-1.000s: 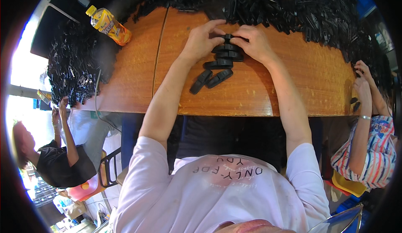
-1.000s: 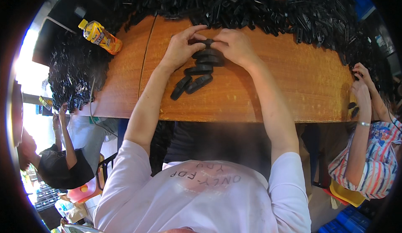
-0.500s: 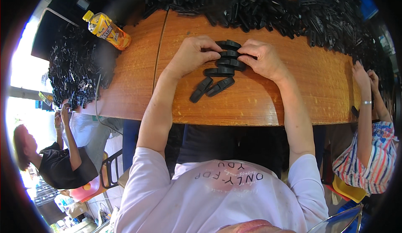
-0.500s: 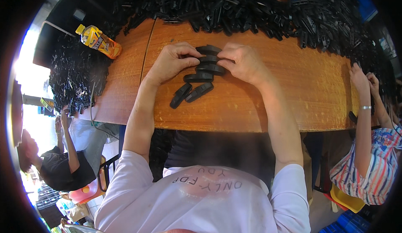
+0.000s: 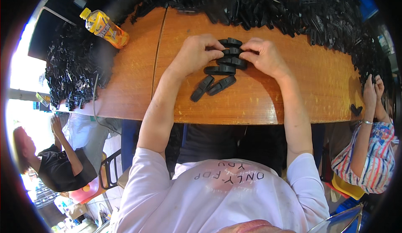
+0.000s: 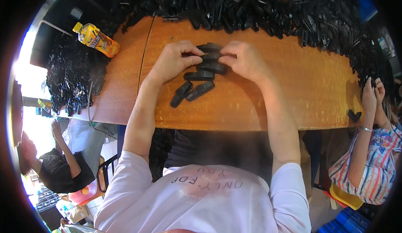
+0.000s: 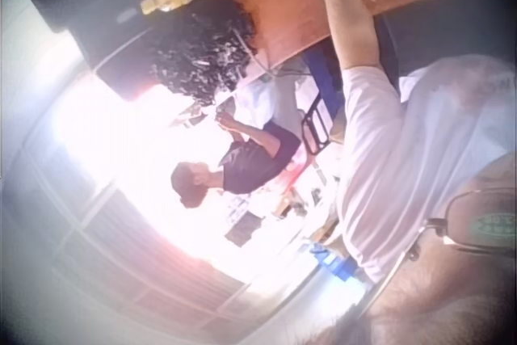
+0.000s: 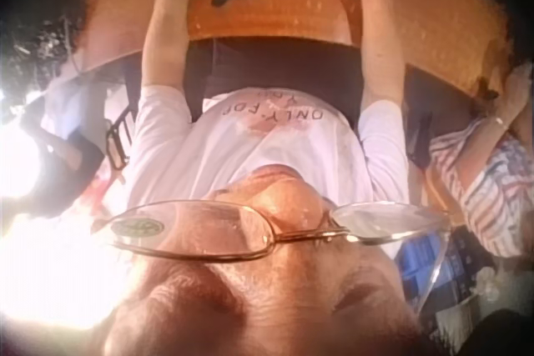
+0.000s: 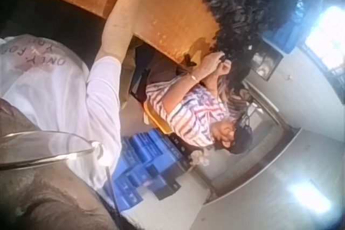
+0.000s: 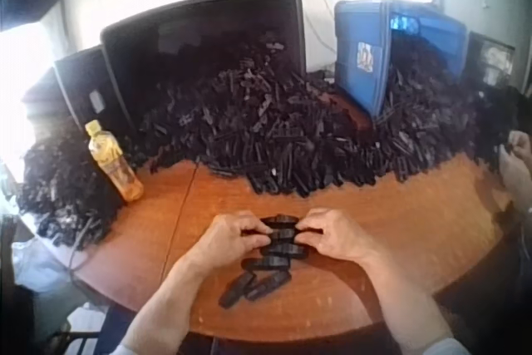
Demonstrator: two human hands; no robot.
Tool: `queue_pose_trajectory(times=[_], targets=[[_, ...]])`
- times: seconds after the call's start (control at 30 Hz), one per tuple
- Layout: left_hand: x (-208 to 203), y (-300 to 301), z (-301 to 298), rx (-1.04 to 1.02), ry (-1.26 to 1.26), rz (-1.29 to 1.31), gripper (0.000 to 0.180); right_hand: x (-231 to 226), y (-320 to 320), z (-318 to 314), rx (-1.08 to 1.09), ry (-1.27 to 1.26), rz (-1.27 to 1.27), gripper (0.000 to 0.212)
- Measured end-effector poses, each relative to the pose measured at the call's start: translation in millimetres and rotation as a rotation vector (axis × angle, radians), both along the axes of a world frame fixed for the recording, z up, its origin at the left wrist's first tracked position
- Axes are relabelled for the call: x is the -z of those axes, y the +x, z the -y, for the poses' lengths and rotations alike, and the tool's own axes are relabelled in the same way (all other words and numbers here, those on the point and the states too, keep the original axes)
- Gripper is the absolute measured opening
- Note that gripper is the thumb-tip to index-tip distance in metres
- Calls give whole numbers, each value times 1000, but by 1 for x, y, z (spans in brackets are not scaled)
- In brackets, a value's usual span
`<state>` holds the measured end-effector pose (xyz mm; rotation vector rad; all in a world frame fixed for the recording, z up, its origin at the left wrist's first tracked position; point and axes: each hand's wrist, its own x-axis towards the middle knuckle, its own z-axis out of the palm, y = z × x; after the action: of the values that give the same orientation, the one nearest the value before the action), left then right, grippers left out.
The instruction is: The person assembles small black plastic parts by taking components from piles, fitting pairs together by hand, and arranging the assembled pieces in stacks on the table.
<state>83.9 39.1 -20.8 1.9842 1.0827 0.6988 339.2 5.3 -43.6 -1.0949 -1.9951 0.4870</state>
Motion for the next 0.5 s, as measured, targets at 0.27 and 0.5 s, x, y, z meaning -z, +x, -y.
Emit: queue_pose_trajectory(times=[0.27,0.5], targets=[[-17,-3,0,18,-254,2,28,-37,22,13,7,-490,12,19],[-8,1,-2,15,-203,-34,30,-25,1,19,-55,-177,167,13]])
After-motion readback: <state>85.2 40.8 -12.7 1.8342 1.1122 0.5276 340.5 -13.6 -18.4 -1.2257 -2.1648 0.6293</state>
